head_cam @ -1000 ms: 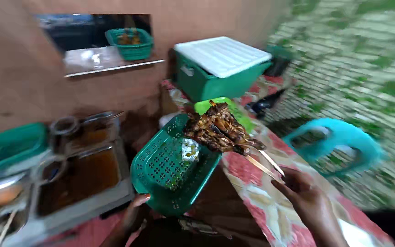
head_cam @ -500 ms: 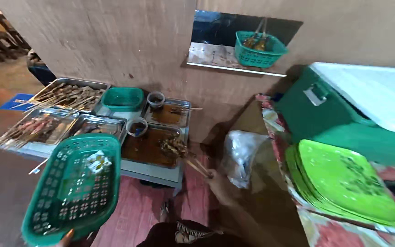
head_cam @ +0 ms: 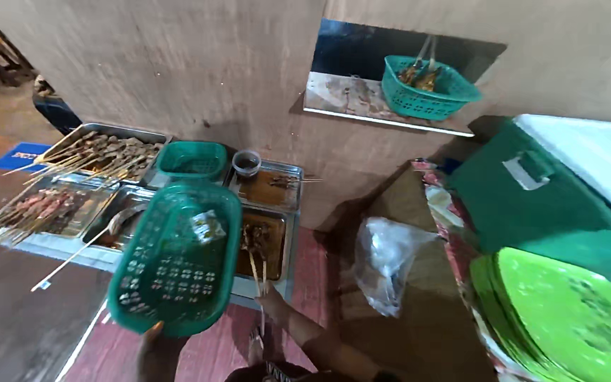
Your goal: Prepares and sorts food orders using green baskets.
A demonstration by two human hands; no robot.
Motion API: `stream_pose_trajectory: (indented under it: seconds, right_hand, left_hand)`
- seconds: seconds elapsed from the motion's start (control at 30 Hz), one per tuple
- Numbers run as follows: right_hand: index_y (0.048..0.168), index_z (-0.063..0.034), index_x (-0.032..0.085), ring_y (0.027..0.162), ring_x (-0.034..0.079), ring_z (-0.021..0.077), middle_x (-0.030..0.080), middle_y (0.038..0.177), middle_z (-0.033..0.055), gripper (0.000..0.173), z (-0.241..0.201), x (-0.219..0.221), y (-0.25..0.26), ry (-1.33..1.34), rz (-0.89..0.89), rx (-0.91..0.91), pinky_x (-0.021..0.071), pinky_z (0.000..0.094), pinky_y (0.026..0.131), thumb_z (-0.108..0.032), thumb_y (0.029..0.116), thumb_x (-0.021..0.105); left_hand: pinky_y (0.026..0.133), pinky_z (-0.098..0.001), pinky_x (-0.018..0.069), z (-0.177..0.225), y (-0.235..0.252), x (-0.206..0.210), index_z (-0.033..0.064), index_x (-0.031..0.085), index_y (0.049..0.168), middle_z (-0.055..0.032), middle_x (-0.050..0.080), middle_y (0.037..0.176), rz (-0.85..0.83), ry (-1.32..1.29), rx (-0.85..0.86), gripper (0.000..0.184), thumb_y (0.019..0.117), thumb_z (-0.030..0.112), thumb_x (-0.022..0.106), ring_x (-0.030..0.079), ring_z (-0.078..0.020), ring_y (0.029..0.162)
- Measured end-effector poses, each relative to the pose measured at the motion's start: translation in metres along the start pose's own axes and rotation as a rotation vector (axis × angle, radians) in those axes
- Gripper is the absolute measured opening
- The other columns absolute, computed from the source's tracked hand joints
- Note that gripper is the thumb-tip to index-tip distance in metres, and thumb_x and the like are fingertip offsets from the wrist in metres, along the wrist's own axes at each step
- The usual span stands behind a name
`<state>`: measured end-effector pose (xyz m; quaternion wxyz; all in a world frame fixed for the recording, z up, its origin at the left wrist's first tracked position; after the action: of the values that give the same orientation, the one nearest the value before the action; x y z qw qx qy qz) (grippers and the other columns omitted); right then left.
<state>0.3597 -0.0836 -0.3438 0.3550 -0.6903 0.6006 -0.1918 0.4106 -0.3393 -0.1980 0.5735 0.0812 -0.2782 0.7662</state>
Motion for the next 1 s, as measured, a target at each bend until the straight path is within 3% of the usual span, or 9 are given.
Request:
stream_pose_trajectory:
  seconds: [0.1, 0.17, 0.33, 0.4, 0.5, 0.67, 0.8, 0.87, 1.0]
  right_hand:
    - [0.16, 0.002, 0.021, 0.146, 0.04, 0.0429, 0.037, 0.157, 0.0318, 0.081, -0.008, -0.009, 0.002, -0.167, -0.113, -0.073, 0.0336, 0.0558, 0.12, -0.028, 0.1006, 0.067]
    - [0.161, 0.0015, 0.023, 0.148, 0.038, 0.0401, 0.036, 0.16, 0.0284, 0.075, -0.011, -0.037, -0.004, 0.0, -0.031, -0.142, 0.0323, 0.0548, 0.121, -0.03, 0.1039, 0.06]
    - [0.138, 0.0027, 0.053, 0.103, 0.065, 0.0166, 0.066, 0.122, 0.0142, 0.04, -0.046, -0.157, -0.1, 0.527, 0.463, -0.383, 0.0547, 0.0344, 0.087, -0.023, 0.1107, 0.041]
    - [0.132, 0.0076, 0.058, 0.108, 0.065, 0.0135, 0.067, 0.123, 0.016, 0.036, -0.064, -0.214, -0.145, 0.41, 0.73, -0.672, 0.0549, 0.0303, 0.094, -0.015, 0.1055, 0.05]
    - [0.117, 0.0073, 0.067, 0.1, 0.068, 0.0134, 0.07, 0.112, 0.0167, 0.025, -0.101, -0.269, -0.211, -0.062, 0.813, -0.943, 0.0569, 0.0287, 0.09, -0.008, 0.0994, 0.057]
    - [0.135, -0.0039, 0.063, 0.129, 0.058, 0.033, 0.058, 0.142, 0.0189, 0.037, -0.117, -0.3, -0.216, -0.802, 0.373, -0.452, 0.0458, 0.0493, 0.11, -0.003, 0.1007, 0.051]
    - [0.145, 0.007, 0.047, 0.132, 0.052, 0.0493, 0.041, 0.153, 0.0303, 0.043, -0.07, -0.325, -0.201, -0.967, 0.35, -0.082, 0.0464, 0.0659, 0.103, -0.009, 0.1043, 0.05]
    - [0.147, 0.0071, 0.044, 0.132, 0.051, 0.0503, 0.042, 0.153, 0.0315, 0.046, -0.057, -0.338, -0.205, -0.967, 0.348, -0.033, 0.0456, 0.0669, 0.103, -0.009, 0.104, 0.051]
    - [0.148, 0.0, 0.044, 0.131, 0.053, 0.047, 0.048, 0.148, 0.0281, 0.053, -0.078, -0.366, -0.224, -0.981, 0.363, -0.168, 0.0463, 0.065, 0.103, -0.007, 0.0983, 0.059]
  left_hand:
    - [0.081, -0.0416, 0.0625, -0.014, 0.017, 0.025, 0.0137, 0.056, 0.121, -0.002, 0.076, 0.101, -0.094, -0.025, -0.022, 0.05, 0.0823, 0.043, 0.069, 0.074, -0.0186, 0.092]
    - [0.082, -0.0408, 0.062, -0.024, 0.025, 0.042, 0.014, 0.058, 0.119, -0.0022, 0.076, 0.1, -0.157, -0.027, -0.053, 0.056, 0.0767, 0.046, 0.076, 0.074, -0.0176, 0.093]
    - [0.085, -0.0388, 0.0616, -0.045, 0.023, 0.087, 0.0157, 0.06, 0.117, -0.0006, 0.076, 0.101, -0.322, -0.005, -0.13, 0.052, 0.0773, 0.045, 0.078, 0.074, -0.0153, 0.095]
    - [0.085, -0.0366, 0.0614, -0.056, 0.018, 0.106, 0.0174, 0.064, 0.112, 0.0011, 0.077, 0.099, -0.377, 0.025, -0.155, 0.044, 0.0772, 0.042, 0.077, 0.074, -0.013, 0.094]
    - [0.084, -0.0333, 0.0609, -0.075, 0.003, 0.136, 0.0189, 0.065, 0.109, 0.0041, 0.076, 0.096, -0.473, 0.099, -0.182, 0.039, 0.0778, 0.04, 0.075, 0.073, -0.0095, 0.092]
    - [0.08, -0.0319, 0.0617, -0.119, -0.043, 0.192, 0.0172, 0.064, 0.108, 0.0033, 0.077, 0.092, -0.565, 0.162, -0.263, 0.031, 0.0807, 0.033, 0.066, 0.074, -0.0097, 0.087]
    - [0.081, -0.0322, 0.0614, -0.154, -0.087, 0.228, 0.0221, 0.071, 0.102, 0.0015, 0.078, 0.094, -0.668, 0.097, -0.295, 0.023, 0.0821, 0.035, 0.071, 0.074, -0.0109, 0.088]
    - [0.08, -0.0323, 0.0616, -0.166, -0.101, 0.238, 0.0241, 0.075, 0.097, 0.0004, 0.078, 0.093, -0.721, 0.083, -0.316, 0.017, 0.0857, 0.034, 0.067, 0.074, -0.0114, 0.087]
    - [0.081, -0.0326, 0.0614, -0.174, -0.114, 0.256, 0.0222, 0.065, 0.098, 0.0043, 0.078, 0.091, -0.624, 0.095, -0.299, 0.027, 0.0961, 0.016, 0.039, 0.074, -0.0091, 0.087]
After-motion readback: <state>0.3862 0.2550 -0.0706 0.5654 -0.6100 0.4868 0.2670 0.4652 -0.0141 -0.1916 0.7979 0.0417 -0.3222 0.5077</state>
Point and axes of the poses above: each hand's wrist, its own y-axis towards the middle knuckle, its own x-axis out of the palm, z = x × y, the point moved 4 cm from there along y, towards the middle knuckle
